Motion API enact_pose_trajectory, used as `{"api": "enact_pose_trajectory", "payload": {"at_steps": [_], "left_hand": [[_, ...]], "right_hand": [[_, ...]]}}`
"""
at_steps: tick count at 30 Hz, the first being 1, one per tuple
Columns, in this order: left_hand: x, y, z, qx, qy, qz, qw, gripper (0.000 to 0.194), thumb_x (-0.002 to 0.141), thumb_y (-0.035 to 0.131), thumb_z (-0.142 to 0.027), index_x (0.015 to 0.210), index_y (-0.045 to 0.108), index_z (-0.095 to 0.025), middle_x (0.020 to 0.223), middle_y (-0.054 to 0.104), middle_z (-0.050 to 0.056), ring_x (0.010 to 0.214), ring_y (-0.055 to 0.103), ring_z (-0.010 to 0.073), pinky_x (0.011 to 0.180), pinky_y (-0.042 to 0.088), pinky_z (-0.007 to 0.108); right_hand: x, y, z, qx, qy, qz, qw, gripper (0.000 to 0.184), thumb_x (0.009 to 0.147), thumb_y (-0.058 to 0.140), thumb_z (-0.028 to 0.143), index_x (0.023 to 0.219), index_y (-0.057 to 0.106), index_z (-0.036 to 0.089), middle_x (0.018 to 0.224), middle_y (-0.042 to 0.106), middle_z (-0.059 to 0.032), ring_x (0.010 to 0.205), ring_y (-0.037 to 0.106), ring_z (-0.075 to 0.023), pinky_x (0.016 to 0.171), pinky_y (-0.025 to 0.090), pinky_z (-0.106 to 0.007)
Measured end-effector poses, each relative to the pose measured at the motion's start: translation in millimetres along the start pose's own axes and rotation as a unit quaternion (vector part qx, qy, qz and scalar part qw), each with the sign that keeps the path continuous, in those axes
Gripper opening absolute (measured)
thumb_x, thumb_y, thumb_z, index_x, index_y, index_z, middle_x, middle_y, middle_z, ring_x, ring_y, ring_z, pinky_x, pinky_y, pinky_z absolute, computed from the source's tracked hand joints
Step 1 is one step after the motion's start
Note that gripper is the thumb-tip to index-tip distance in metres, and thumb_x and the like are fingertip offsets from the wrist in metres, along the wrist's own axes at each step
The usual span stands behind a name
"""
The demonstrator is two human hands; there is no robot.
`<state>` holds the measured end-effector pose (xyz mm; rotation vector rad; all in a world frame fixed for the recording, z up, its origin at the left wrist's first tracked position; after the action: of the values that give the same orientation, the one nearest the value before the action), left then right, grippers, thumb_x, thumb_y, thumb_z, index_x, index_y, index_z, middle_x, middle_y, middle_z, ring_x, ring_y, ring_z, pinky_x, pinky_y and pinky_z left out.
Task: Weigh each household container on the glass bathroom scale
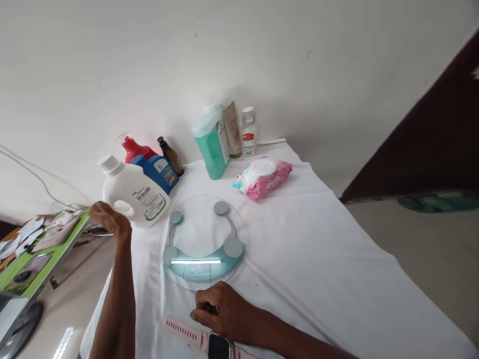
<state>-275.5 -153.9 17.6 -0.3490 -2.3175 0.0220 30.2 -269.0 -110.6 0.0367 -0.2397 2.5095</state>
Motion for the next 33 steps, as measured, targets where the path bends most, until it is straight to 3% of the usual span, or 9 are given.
{"api": "enact_pose_trajectory", "payload": {"at_steps": [3,7,11,15,18,22,27,30,33], "left_hand": [[-21.6,1.7,-49.7,0.05,0.138,-0.103,0.984,0.055,0.093,0.05,-0.067,0.122,0.049,-0.021,0.129,0.051,0.015,0.124,0.049,0.0311,0.112,0.038,0.053],[-76.1,55.0,-126.5,-0.042,0.265,0.171,0.948,0.063,0.088,0.068,-0.06,0.133,0.049,-0.02,0.129,0.058,0.013,0.121,0.058,0.0288,0.106,0.046,0.048],[-146.4,134.6,-167.1,-0.089,0.248,0.451,0.853,0.07,0.083,0.077,-0.06,0.134,0.051,-0.02,0.132,0.061,0.015,0.124,0.061,0.0301,0.108,0.048,0.049],[-199.2,196.6,-172.6,-0.043,0.2,0.567,0.798,0.094,0.069,0.088,-0.061,0.141,0.047,-0.016,0.14,0.054,0.022,0.135,0.054,0.0383,0.11,0.046,0.054],[-219.5,217.9,-172.0,-0.011,0.184,0.583,0.791,0.093,0.062,0.092,-0.058,0.133,0.052,-0.014,0.13,0.06,0.023,0.128,0.058,0.0394,0.105,0.048,0.052],[-224.7,224.1,-168.7,-0.001,0.098,0.543,0.834,0.07,0.063,0.092,-0.057,0.11,0.059,-0.017,0.102,0.068,0.013,0.1,0.066,0.0326,0.089,0.05,0.044],[-217.7,217.0,-162.0,-0.058,0.002,0.495,0.867,0.047,0.073,0.082,-0.059,0.085,0.058,-0.02,0.076,0.059,0.002,0.075,0.057,0.0205,0.071,0.045,0.032],[-199.7,194.4,-158.8,-0.079,-0.019,0.478,0.875,0.048,0.079,0.073,-0.064,0.088,0.06,-0.019,0.077,0.057,0.0,0.071,0.053,0.0167,0.065,0.043,0.029],[-165.8,148.0,-155.2,-0.125,-0.026,0.454,0.882,0.05,0.08,0.072,-0.065,0.093,0.063,-0.017,0.08,0.057,0.0,0.071,0.051,0.0146,0.063,0.041,0.026]], "right_hand": [[-0.4,-1.7,0.8,-0.012,-0.007,-0.004,1.0,0.033,0.09,0.069,0.032,0.066,0.053,0.017,0.059,0.049,0.0069,0.055,0.045,-0.0069,0.054,0.03,-0.021],[-2.3,-4.1,4.4,-0.005,-0.011,-0.006,1.0,0.032,0.089,0.07,0.03,0.066,0.052,0.018,0.058,0.049,0.0082,0.055,0.044,-0.0062,0.055,0.032,-0.02],[-2.4,-3.7,1.6,-0.003,-0.012,-0.004,1.0,0.034,0.087,0.07,0.027,0.063,0.048,0.018,0.057,0.047,0.0085,0.055,0.046,-0.0065,0.057,0.034,-0.02],[6.5,1.7,-14.4,-0.015,-0.047,0.005,0.999,0.029,0.087,0.074,0.034,0.07,0.055,0.019,0.063,0.051,0.008,0.06,0.051,-0.0083,0.061,0.037,-0.02],[12.5,3.4,-22.4,-0.03,-0.06,0.012,0.998,0.028,0.086,0.075,0.039,0.075,0.058,0.02,0.067,0.053,0.008,0.062,0.051,-0.0085,0.063,0.038,-0.02],[10.0,-0.9,-16.0,-0.037,-0.039,0.024,0.998,0.028,0.088,0.073,0.041,0.076,0.057,0.021,0.068,0.054,0.0072,0.064,0.052,-0.0094,0.065,0.039,-0.021],[4.7,-5.2,-5.6,-0.03,-0.057,0.01,0.998,0.028,0.088,0.073,0.037,0.074,0.056,0.021,0.065,0.052,0.0079,0.062,0.053,-0.009,0.065,0.039,-0.021],[2.5,-5.2,-2.9,-0.008,-0.042,0.005,0.999,0.027,0.088,0.073,0.032,0.072,0.056,0.02,0.06,0.052,0.0088,0.059,0.053,-0.0079,0.062,0.038,-0.02],[-0.3,-5.5,1.2,0.007,-0.034,-0.007,0.999,0.03,0.086,0.073,0.026,0.066,0.052,0.018,0.058,0.051,0.0088,0.056,0.05,-0.0072,0.059,0.036,-0.02]]}}
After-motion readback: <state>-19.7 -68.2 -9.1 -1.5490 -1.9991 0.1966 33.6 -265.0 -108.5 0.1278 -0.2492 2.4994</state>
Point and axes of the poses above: each hand's wrist, its own x-axis towards the middle knuckle, its own y-axis out of the palm, z = x × y, the point moved 2 cm from there along x, towards the middle knuckle
